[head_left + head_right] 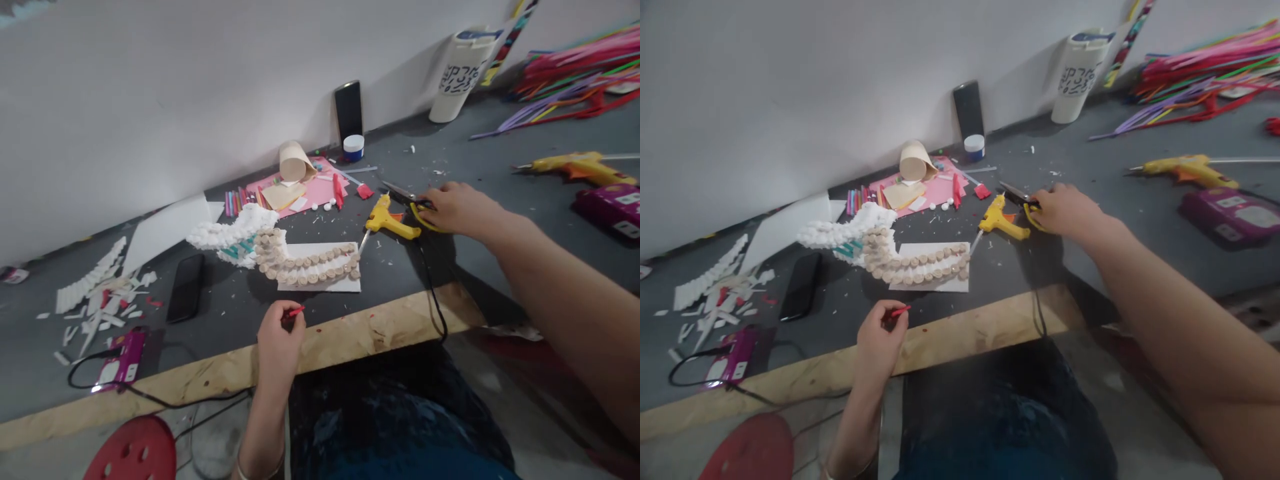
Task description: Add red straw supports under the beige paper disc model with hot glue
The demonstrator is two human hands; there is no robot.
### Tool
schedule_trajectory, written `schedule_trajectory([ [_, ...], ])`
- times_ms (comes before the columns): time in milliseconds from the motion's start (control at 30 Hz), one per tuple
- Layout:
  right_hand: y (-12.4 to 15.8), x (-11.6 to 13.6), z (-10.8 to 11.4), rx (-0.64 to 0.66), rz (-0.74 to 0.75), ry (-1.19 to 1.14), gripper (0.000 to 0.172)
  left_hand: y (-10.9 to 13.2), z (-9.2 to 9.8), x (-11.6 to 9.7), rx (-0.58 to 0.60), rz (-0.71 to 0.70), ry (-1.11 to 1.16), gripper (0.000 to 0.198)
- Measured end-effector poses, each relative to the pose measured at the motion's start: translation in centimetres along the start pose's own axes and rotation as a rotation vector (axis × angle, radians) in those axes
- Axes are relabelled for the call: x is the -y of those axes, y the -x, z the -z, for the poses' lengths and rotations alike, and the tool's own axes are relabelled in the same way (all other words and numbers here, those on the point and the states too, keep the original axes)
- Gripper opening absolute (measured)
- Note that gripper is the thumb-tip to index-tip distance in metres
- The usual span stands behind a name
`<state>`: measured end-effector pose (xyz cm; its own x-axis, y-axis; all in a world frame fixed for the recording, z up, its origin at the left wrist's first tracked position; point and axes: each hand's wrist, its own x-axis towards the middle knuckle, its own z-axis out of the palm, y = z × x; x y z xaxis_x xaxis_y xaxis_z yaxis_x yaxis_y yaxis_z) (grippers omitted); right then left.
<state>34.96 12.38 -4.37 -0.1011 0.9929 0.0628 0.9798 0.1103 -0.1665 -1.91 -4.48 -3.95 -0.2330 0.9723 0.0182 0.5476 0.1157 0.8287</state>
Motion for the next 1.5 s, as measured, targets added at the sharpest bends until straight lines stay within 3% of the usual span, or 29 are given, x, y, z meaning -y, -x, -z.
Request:
schedule_trajectory([
  [67, 0.9, 2.7, 0.7, -0.067, 0.126, -0.035, 0.053, -0.2, 0.2, 0.5, 0.018, -0.079, -0.203, 0.008],
  [100, 1.4, 4.4, 0.9, -0.097, 0.260, -0.106, 0.054, -0.3, 0.1, 0.6, 0.029, -0.104, -0.261, 0.009],
  [167, 2.3, 8.4, 0.7, -0.061, 0.509, -0.252, 0.064, -0.4, -0.2, 0.8, 0.043, -0.135, -0.311, 0.010],
  [233, 2.8, 12.1, -0.2, 0.035, 0.667, -0.318, 0.076, -0.5, -0.6, 0.9, 0.047, -0.155, -0.305, 0.010],
  [367, 2.6, 16.5, -2.3, 0.195, 0.729, -0.309, 0.094, -0.6, -0.9, 1.0, 0.029, -0.186, -0.231, 0.007],
  [633, 1.6, 16.9, -3.2, 0.172, 0.756, -0.351, 0.083, -0.8, -0.8, 0.9, -0.011, -0.189, -0.123, 0.010],
  [967, 2.3, 17.1, -1.6, 0.208, 0.721, -0.588, 0.068, -1.9, -0.4, -1.0, -0.144, -0.264, -0.199, 0.006],
  [1500, 2.6, 17.5, -1.0, 0.218, 0.698, -0.600, 0.062, -2.5, -0.3, -1.3, -0.131, -0.298, -0.354, 0.013],
])
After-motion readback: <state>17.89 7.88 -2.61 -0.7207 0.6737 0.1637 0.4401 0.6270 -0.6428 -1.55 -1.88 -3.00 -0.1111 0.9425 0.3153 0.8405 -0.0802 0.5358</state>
